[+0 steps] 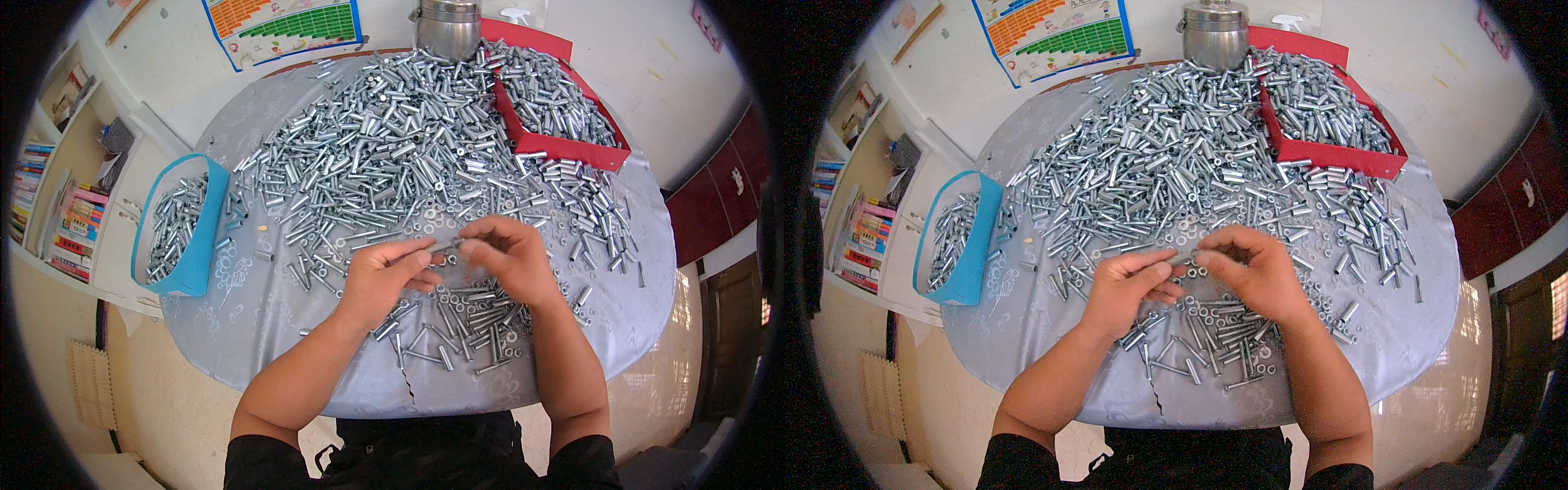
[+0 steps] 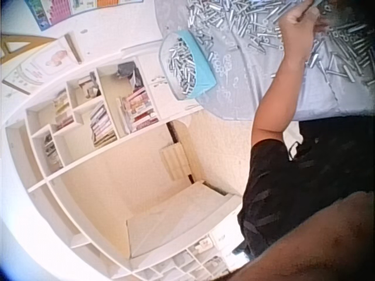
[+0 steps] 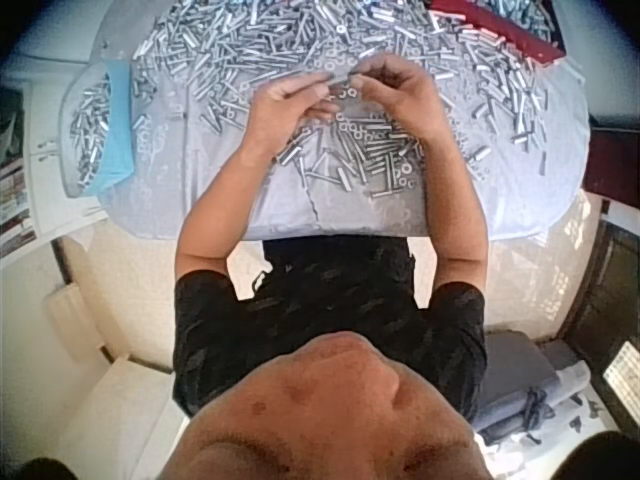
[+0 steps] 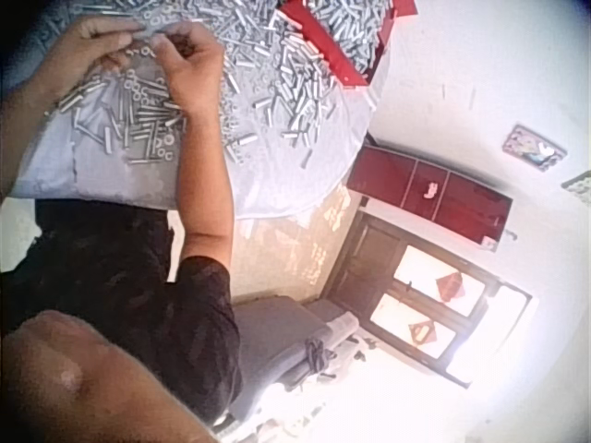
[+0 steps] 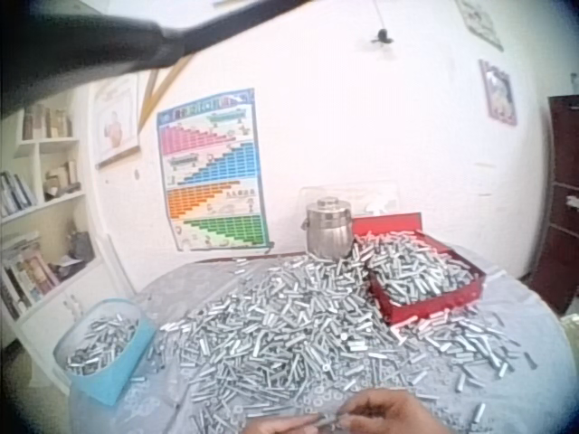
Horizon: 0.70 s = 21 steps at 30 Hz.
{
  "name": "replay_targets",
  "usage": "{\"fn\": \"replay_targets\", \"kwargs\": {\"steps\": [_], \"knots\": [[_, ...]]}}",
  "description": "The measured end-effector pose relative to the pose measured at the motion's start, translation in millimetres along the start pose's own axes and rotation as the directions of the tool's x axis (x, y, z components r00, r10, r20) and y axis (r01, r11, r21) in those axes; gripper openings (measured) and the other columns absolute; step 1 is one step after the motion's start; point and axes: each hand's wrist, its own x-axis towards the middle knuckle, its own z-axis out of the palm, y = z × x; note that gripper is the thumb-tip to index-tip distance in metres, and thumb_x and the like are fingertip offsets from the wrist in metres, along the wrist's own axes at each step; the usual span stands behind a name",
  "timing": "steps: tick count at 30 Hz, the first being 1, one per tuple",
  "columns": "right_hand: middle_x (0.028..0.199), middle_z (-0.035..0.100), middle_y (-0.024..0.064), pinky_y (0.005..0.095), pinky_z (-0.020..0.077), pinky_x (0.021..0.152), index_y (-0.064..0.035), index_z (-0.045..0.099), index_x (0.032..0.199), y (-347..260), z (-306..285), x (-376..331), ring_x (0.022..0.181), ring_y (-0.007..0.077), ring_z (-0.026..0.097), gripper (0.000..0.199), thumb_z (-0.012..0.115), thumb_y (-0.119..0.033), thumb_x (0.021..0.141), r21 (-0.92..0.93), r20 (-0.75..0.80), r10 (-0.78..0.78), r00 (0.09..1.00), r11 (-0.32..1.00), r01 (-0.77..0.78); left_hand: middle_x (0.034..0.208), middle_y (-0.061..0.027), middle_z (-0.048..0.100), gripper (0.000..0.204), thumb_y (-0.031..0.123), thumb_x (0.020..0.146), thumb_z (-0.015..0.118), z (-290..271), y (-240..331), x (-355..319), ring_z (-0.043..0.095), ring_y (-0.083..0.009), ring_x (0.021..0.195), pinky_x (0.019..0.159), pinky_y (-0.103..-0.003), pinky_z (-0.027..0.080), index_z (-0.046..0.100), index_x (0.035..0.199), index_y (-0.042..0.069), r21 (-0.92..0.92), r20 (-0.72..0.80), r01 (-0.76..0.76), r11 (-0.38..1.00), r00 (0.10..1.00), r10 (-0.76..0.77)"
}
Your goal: The person repeatedly picks up a bolt and a washer from a large pile on a table, threads the washer onto the bolt, and places the assembled pair into a blue bin. The task continues with the same repetitive motion throughout the clip.
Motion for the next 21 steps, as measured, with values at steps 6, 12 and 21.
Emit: {"fn": "replay_targets", "kwargs": {"steps": [6, 12, 21], "knots": [[0.08, 0.065, 0.0032, 0.0249, 0.0476, 0.061, 0.0006, 0.068, 0.089, -4, -14, 6, 0.07, 0.0088, 0.059, 0.01, 0.069, -0.008, 0.085, -0.243, -0.365, -0.073, 0.928, 0.97, -0.019, 0.099, -0.0167, 0.07, 0.03, 0.009, 0.092, 0.061, -5, -1, 4, 0.069, -0.0181, 0.073, 0.063, -0.028, 0.058, 0.06, 0.118, -0.006, -0.057, -0.167, -0.082, 0.995, 0.983, 0.071], [0.079, 0.064, 0.0112, 0.0363, 0.0494, 0.066, -0.0024, 0.069, 0.084, 15, -20, 13, 0.073, 0.0263, 0.061, 0.01, 0.071, -0.008, 0.076, -0.744, -0.091, -0.414, 0.906, 0.632, 0.215, 0.097, -0.0166, 0.07, 0.03, 0.009, 0.092, 0.06, -5, -3, 4, 0.069, -0.0173, 0.072, 0.063, -0.028, 0.058, 0.06, 0.117, -0.007, -0.083, -0.195, -0.1, 0.992, 0.977, 0.082], [0.078, 0.059, 0.0115, 0.0414, 0.0481, 0.071, -0.005, 0.068, 0.077, 31, -4, 29, 0.079, 0.0322, 0.059, 0.016, 0.073, -0.019, 0.073, -0.893, 0.016, -0.365, 0.931, 0.413, 0.178, 0.097, -0.0166, 0.07, 0.029, 0.009, 0.092, 0.061, -5, -4, 5, 0.069, -0.0174, 0.072, 0.063, -0.028, 0.058, 0.06, 0.117, -0.006, -0.079, -0.191, -0.097, 0.992, 0.978, 0.081]]}}
